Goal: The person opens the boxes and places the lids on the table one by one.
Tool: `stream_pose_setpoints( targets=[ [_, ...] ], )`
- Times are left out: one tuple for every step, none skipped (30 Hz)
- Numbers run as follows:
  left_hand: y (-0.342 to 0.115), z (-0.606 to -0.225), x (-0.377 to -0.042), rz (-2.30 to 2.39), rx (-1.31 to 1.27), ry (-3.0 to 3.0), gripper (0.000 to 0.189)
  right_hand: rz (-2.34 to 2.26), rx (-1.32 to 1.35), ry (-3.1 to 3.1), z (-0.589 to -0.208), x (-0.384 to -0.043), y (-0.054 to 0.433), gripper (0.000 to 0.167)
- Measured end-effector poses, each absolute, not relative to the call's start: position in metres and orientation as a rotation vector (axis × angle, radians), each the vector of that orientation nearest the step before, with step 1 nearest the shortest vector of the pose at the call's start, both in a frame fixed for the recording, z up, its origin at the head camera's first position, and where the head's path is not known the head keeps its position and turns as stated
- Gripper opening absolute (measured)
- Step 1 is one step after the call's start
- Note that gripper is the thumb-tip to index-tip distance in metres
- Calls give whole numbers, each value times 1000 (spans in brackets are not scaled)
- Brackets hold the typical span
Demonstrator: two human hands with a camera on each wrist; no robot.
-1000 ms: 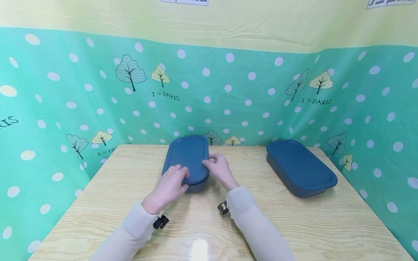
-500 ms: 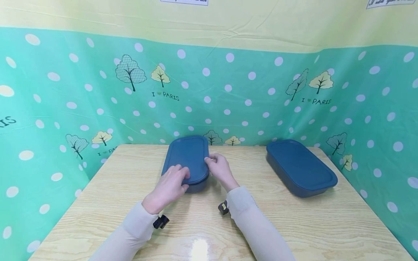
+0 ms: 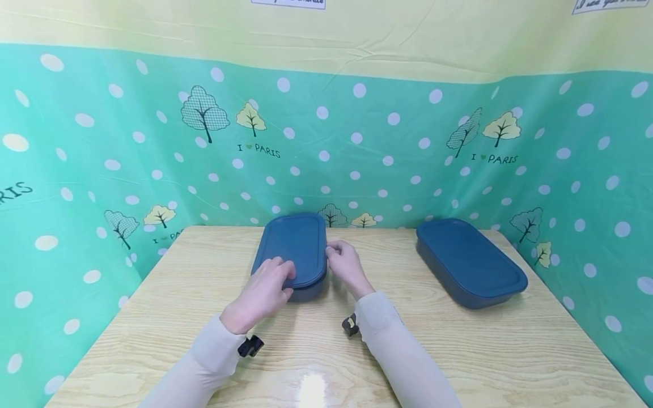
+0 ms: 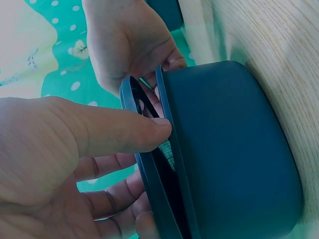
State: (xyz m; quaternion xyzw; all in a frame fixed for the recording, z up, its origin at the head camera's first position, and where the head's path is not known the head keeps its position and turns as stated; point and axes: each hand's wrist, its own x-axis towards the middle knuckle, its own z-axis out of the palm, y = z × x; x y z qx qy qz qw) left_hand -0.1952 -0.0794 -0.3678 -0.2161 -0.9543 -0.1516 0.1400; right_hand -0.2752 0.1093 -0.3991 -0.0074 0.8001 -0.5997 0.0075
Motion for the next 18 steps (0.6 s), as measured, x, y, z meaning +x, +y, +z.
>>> stream_pose_setpoints(
  targets=[
    [-80,-368,-195,-439,-623,-2760,22,-1871,-21,2505,-400,-275,110,28],
    [-80,-368,-195,-440,-622,-2761,22,-1869,-19,2507,-400,-276,110,28],
    [-80,-367,-195,-442,-621,-2763,22,-1870,-18,2506,-400,-276,110,28],
    [-80,-367,-195,-441,-621,-2763,22,-1872,-17,2503,-401,-276,110,28],
    [-81,-367,-195,-440,-620,-2766,22,-1872,-19,2503,-401,-276,110,28],
    [-81,-367,-195,-439,-620,-2769,22,-1873,-18,2504,-401,-276,110,28],
    [-81,-366,-195,-440,-619,-2771,22,-1872,-23,2507,-401,-276,110,28],
    [-81,-366,-195,-441,-618,-2773,22,-1871,-28,2510,-401,-277,110,28],
    [-82,-366,-195,-442,-617,-2775,22,-1871,-31,2512,-402,-277,110,28],
    [-82,-365,-195,-443,-617,-2777,23,-1868,-36,2518,-402,-276,110,28],
    [-82,-365,-195,-443,-615,-2780,23,-1865,-40,2522,-402,-276,109,28],
    [-83,-365,-195,-443,-614,-2783,23,-1862,-42,2525,-402,-276,109,28],
    [-83,-364,-195,-442,-613,-2786,23,-1858,-44,2529,-402,-276,109,28],
    [-83,-364,-195,-441,-612,-2788,23,-1855,-43,2532,-402,-276,109,28],
    [-83,-364,-195,-440,-610,-2791,23,-1852,-42,2534,-402,-276,109,27],
    [-84,-364,-195,-437,-607,-2795,24,-1846,-44,2539,-402,-276,109,27],
    [-84,-363,-195,-436,-604,-2798,24,-1841,-45,2542,-402,-276,109,27],
    [-84,-363,-195,-436,-603,-2802,24,-1837,-45,2547,-402,-276,109,27]
  ],
)
